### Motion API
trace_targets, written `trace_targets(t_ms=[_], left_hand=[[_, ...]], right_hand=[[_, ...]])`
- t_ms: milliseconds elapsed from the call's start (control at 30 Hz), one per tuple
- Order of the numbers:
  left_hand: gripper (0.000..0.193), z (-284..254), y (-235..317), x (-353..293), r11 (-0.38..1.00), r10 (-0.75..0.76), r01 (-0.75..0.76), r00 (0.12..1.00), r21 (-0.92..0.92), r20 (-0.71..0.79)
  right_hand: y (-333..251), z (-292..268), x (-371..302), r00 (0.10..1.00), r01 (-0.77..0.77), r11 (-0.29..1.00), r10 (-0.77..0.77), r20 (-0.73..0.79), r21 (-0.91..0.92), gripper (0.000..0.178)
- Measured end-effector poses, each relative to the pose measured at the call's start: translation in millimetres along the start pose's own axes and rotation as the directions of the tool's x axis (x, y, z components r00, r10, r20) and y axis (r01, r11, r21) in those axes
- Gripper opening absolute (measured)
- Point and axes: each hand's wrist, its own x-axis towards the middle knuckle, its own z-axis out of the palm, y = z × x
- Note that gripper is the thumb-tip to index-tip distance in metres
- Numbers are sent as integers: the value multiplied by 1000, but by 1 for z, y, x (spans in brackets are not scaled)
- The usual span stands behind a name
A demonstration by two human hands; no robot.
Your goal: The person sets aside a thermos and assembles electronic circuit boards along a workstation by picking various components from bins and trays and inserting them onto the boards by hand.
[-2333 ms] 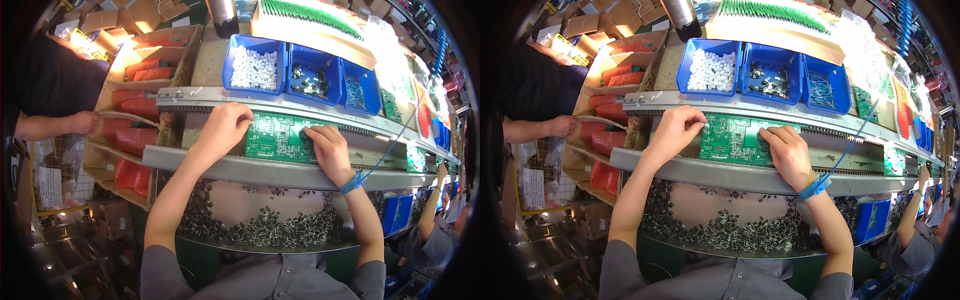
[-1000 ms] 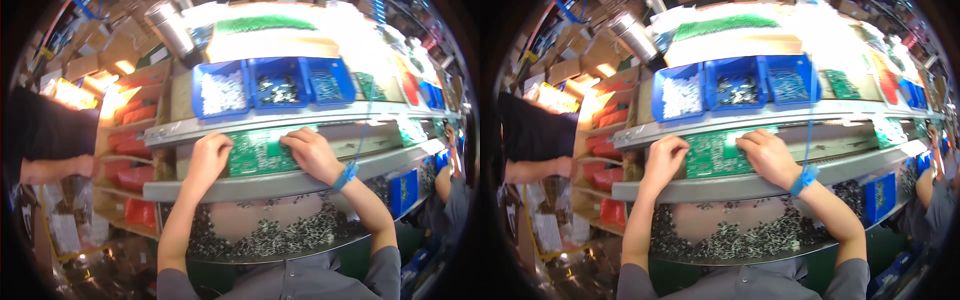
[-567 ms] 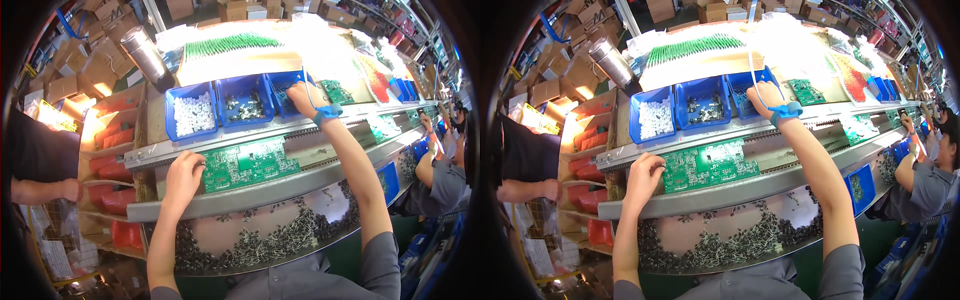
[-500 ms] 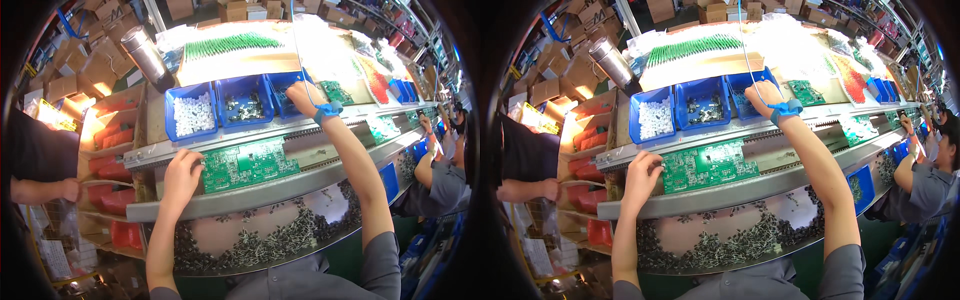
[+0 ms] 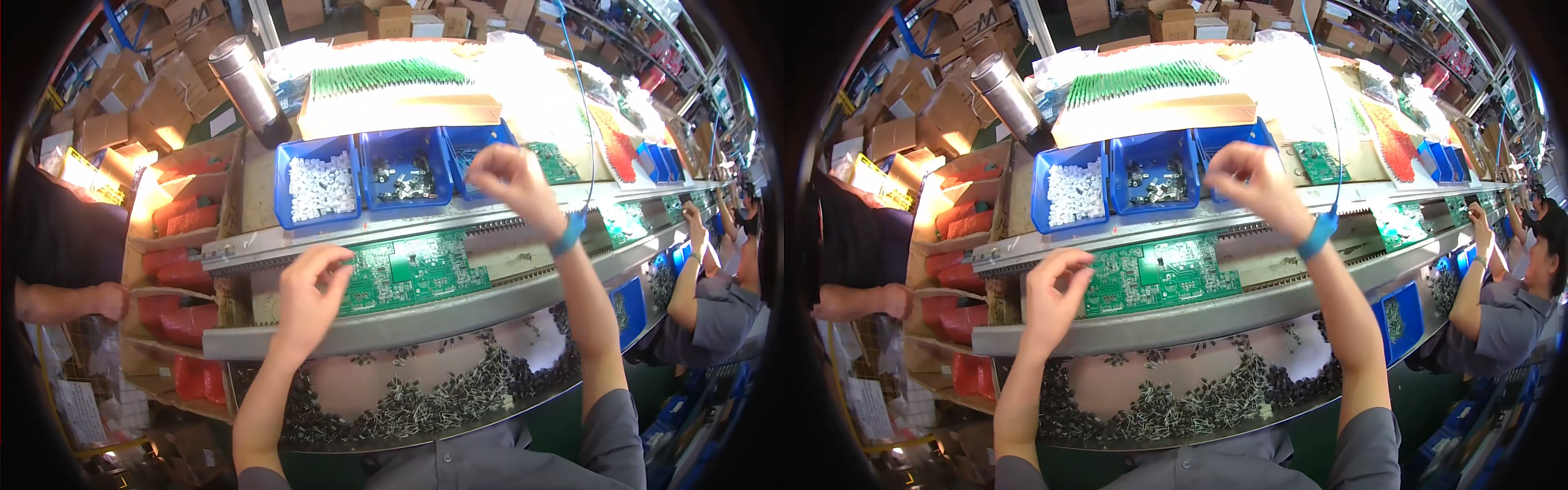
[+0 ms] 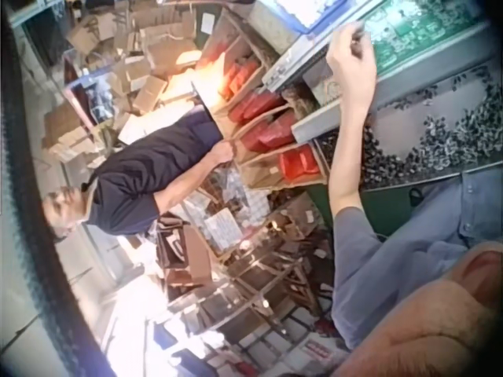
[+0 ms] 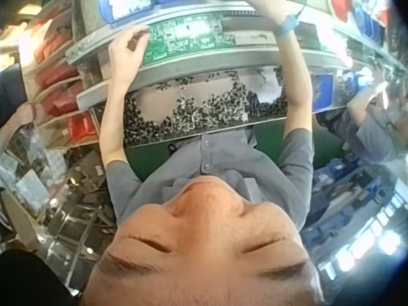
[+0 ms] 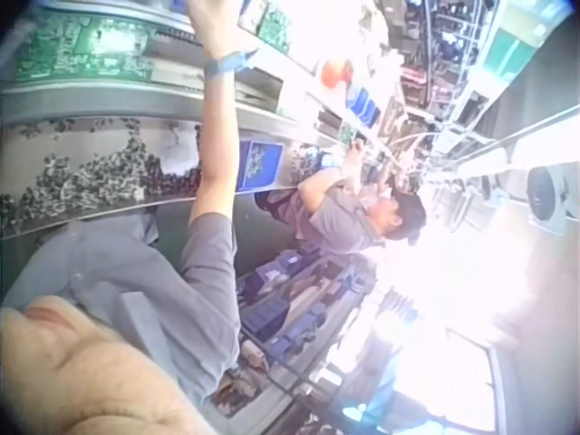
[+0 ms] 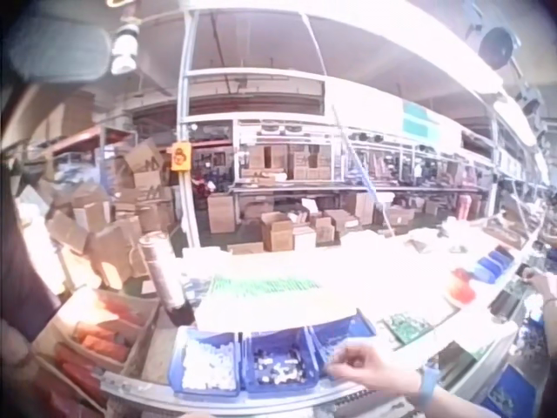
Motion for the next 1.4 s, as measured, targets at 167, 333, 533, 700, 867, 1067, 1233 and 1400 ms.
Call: trace_targets(t_ms=[167,333,533,700,867,1067,1233,1400], left_hand=[[30,15,21,-17,857,-115,240,951,-455,286],[31,12,29,-15,725,-140,450,838,-521,528],[14,0,12,-10,869,-178,312,921,-383,345],[14,-7,-12,2,885,-236,252,968,-390,90],[16,-5,-30,9,958,-160,134,984,-252,-82],[23,-4,-47,6,937,-231,164,953,-310,-195],[16,4,-53,9,966,-162,120,971,-229,-177],[22,5,-60,6,951,-247,199,950,-238,-192]], right_hand=[[-35,70,-58,951,26,952,-118,287,305,5],[-32,86,-73,918,-120,882,-76,389,455,7],[-21,41,-25,984,144,982,-155,-86,-122,10],[52,3,29,972,77,844,-182,-148,-531,17],[76,16,39,990,-56,660,-60,-126,-749,7],[75,29,42,972,-67,735,-105,-211,-675,8],[71,12,34,969,-158,860,41,-243,-485,13],[75,17,31,950,-72,901,-69,-305,-428,13]])
